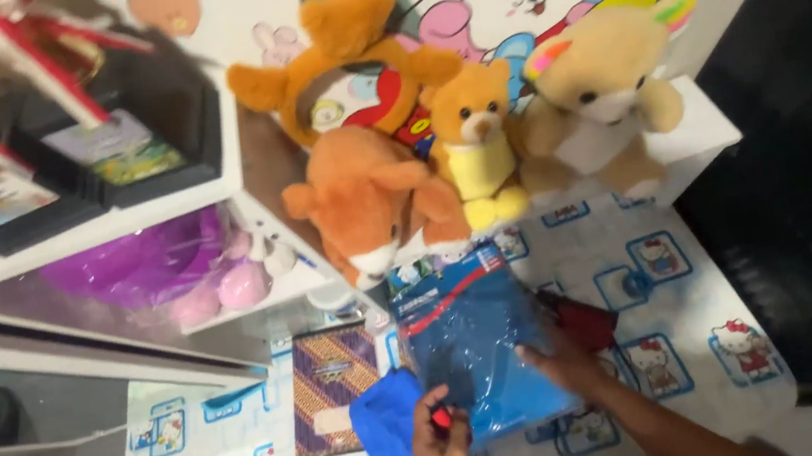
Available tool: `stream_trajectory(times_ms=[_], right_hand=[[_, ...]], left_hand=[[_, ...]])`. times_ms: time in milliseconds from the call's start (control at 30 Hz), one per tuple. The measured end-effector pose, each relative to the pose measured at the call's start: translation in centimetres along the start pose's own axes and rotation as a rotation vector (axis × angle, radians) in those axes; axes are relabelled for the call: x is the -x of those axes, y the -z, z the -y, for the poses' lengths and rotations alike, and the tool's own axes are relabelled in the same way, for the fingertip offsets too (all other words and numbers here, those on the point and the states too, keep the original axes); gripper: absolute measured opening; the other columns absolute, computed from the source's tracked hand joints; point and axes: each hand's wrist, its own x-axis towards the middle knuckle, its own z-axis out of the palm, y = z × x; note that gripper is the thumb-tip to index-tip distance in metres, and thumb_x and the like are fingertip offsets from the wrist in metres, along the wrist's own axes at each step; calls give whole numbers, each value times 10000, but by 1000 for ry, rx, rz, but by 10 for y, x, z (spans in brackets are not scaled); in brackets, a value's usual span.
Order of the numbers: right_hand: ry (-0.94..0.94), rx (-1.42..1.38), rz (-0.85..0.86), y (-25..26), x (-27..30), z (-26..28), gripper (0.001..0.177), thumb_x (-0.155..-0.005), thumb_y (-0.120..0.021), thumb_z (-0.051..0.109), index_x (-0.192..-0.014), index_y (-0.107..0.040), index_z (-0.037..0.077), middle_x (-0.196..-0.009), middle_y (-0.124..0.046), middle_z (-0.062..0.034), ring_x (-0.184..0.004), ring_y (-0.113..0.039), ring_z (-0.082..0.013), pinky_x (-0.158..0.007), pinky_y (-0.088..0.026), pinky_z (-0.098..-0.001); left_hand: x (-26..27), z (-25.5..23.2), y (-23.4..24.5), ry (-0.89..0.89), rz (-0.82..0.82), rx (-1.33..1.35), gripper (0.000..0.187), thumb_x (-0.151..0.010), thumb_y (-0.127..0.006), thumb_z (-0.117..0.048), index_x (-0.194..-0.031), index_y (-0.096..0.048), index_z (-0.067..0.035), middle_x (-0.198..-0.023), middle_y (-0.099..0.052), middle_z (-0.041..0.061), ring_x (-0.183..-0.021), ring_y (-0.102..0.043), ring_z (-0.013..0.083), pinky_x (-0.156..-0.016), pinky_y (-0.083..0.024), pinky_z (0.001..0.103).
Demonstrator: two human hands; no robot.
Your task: Preparing and soldering electrical components or wires.
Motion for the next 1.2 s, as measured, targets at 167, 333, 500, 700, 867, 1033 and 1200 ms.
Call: stream_trajectory(times_ms=[167,333,500,700,867,1033,1200], right_hand=[[262,355,-97,13,41,9,512,-899,-742,425,-1268,-642,86,-1054,-764,-100,-926,-729,-221,-823,-582,-368],[228,281,-117,64,50,-10,523,-847,-769,345,-1297,-611,129,-825,-771,-90,-700,-721,-195,-646,-572,-355],[490,213,-258,121,52,-1,457,-855,-751,212,-1277,-606,112,-904,-757,-71,-768,-747,-149,-651,-609,-311],[517,633,-334,117,43,48,583,-783,-844,369,-1277,-637,141,-1104,-652,-139,-1046,-634,-303,-898,-539,-425],[508,768,-281,90,22,34,789,-619,-899,522,-1240,-631,115,-1214,-609,-201,-1181,-518,-424,-1013,-454,-508],[423,784,-291,92,37,53,687,-623,-892,467,-1179,-654,141,-1211,-621,-151,-1215,-516,-399,-1017,-446,-495],[208,803,-250,110,60,69,652,-664,-878,485,-1199,-661,182,-1136,-600,-149,-1129,-554,-346,-968,-466,-475]], left_hand=[[21,-6,-52,63,35,38,355,-932,-642,17,-1273,-590,-67,-820,-629,45,-659,-562,106,-572,-466,237],[25,-31,-90,-36,-10,-246,375,-917,-576,37,-1274,-598,-73,-982,-713,70,-866,-667,127,-764,-543,250],[40,-54,-116,-181,-116,-458,359,-882,-558,68,-1214,-640,-41,-1075,-692,109,-942,-724,211,-831,-558,288],[68,-27,-119,-123,-182,-560,343,-883,-588,81,-1183,-674,-62,-1073,-705,133,-921,-733,243,-832,-572,314],[79,-26,-118,-291,-227,-618,377,-878,-608,64,-1232,-641,-61,-1108,-691,162,-947,-716,261,-806,-575,323],[72,-58,-130,-68,-250,-619,416,-910,-623,13,-1308,-607,-107,-970,-716,157,-829,-719,246,-746,-570,318],[50,-48,-129,-88,-206,-476,456,-912,-641,9,-1353,-576,-85,-949,-736,129,-841,-722,191,-770,-573,289]])
